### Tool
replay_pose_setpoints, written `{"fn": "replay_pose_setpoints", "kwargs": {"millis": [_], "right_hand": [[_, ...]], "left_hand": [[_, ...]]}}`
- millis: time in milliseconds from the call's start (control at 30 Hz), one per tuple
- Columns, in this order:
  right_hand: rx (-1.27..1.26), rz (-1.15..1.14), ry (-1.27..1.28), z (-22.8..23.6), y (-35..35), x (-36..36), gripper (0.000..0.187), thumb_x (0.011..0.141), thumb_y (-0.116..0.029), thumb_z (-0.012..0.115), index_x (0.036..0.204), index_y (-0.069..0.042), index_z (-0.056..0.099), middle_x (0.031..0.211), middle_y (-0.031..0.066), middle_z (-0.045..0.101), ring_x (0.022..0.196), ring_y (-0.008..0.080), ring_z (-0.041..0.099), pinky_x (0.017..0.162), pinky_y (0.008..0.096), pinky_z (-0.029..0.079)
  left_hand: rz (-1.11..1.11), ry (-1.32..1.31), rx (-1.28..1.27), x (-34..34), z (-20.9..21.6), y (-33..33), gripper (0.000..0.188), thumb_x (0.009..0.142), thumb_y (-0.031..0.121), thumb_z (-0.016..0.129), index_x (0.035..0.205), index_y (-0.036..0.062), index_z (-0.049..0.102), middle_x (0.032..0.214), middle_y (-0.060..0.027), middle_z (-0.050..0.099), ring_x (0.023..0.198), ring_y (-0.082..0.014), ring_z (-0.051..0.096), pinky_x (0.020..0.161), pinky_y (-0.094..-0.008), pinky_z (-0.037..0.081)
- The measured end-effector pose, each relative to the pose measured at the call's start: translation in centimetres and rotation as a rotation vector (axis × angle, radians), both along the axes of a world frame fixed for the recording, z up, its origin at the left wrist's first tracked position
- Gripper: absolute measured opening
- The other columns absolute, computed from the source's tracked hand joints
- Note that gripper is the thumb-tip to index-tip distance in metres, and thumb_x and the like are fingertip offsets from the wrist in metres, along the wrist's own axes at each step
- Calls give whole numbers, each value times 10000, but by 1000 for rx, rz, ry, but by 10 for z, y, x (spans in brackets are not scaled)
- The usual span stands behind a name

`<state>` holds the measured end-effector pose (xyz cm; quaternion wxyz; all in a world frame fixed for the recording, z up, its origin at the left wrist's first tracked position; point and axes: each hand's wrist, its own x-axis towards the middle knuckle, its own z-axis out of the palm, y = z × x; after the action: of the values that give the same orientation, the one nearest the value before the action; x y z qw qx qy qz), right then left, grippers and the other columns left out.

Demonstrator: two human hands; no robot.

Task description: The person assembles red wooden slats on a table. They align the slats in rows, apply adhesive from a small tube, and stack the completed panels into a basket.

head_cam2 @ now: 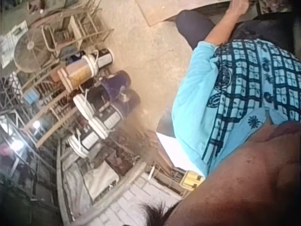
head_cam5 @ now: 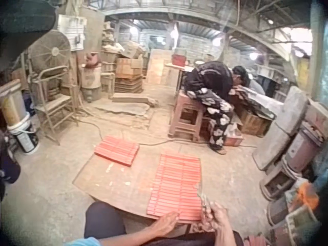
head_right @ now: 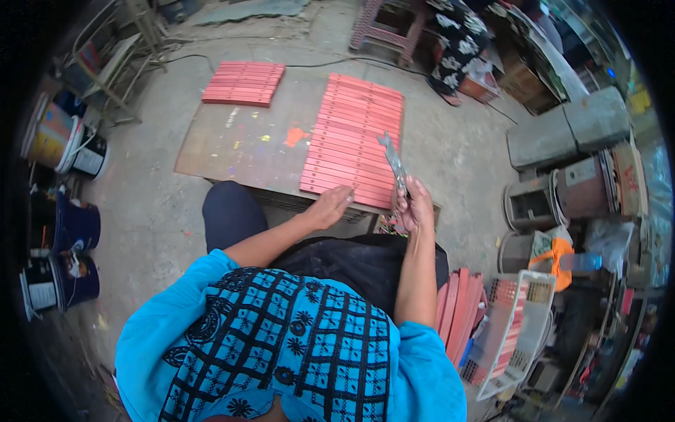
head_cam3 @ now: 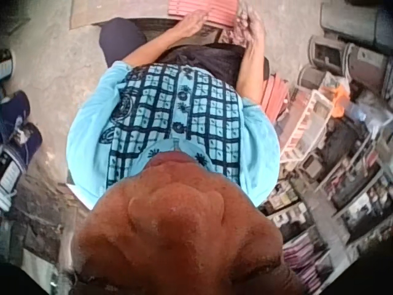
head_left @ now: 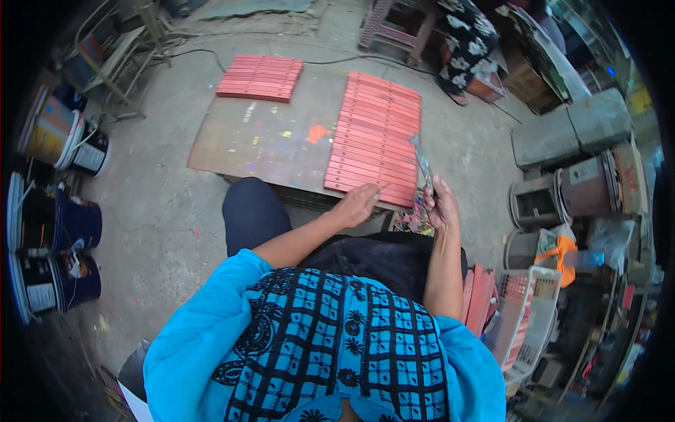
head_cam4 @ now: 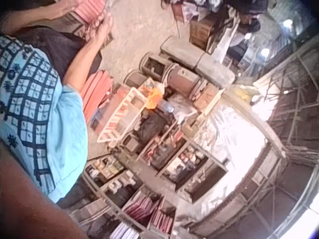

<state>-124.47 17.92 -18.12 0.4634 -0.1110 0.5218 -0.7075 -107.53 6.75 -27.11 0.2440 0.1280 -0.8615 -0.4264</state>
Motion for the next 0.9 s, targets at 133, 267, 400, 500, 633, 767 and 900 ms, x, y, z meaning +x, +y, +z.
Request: {"fn": "replay_pose_setpoints", "kwargs": {"millis": [133,267,400,500,633,767,900], "right_hand": [[239,8,155,-42,0,-11,167,900,-187,449,873,-41,526,618,36,538,416,86,431,346,205,325],[491,15,485,-58,-9,-6,210,861,-170,462,818,-5,584,692,98,602,507,151,595,412,248,459],[778,59,1192,-29,-10,-1,344,756,-211,562,1017,12,582,858,218,608,797,316,609,743,392,470],[705,-146,1187,-13,45,-22,334,767,-253,567,990,-5,585,1010,222,552,965,346,538,811,430,439],[503,-586,1079,41,142,-62,310,761,-205,585,1018,-32,581,1047,196,540,971,328,527,860,396,413],[752,-1025,1046,64,288,-134,307,742,-192,599,1011,-44,593,1000,168,578,879,310,572,760,368,450],[1249,-1222,1004,48,441,-190,442,718,-318,614,1034,-12,583,968,188,603,939,348,558,810,402,444]], "left_hand": [[-68,21,79,-4,-3,3,357,847,150,433,1156,-28,428,1032,-220,518,923,-359,519,813,-390,414],[75,-72,193,1,15,8,381,813,136,490,1163,-6,437,1098,-176,527,992,-286,528,853,-369,411],[187,43,314,15,-10,-15,364,853,160,511,1172,-1,446,1152,-137,506,1033,-225,501,871,-337,401],[279,146,310,18,-2,-13,347,809,54,524,1145,-12,466,1110,-110,500,940,-182,519,727,-258,470],[370,180,467,30,-11,-38,368,792,32,513,1148,-36,453,1133,-112,487,889,-175,533,703,-276,494],[569,123,299,47,-17,-70,392,779,38,495,1167,7,453,1135,-105,496,916,-211,536,678,-315,512],[705,70,198,62,-17,-97,409,799,50,426,1208,33,425,1154,-114,494,909,-230,553,661,-311,507]]}}
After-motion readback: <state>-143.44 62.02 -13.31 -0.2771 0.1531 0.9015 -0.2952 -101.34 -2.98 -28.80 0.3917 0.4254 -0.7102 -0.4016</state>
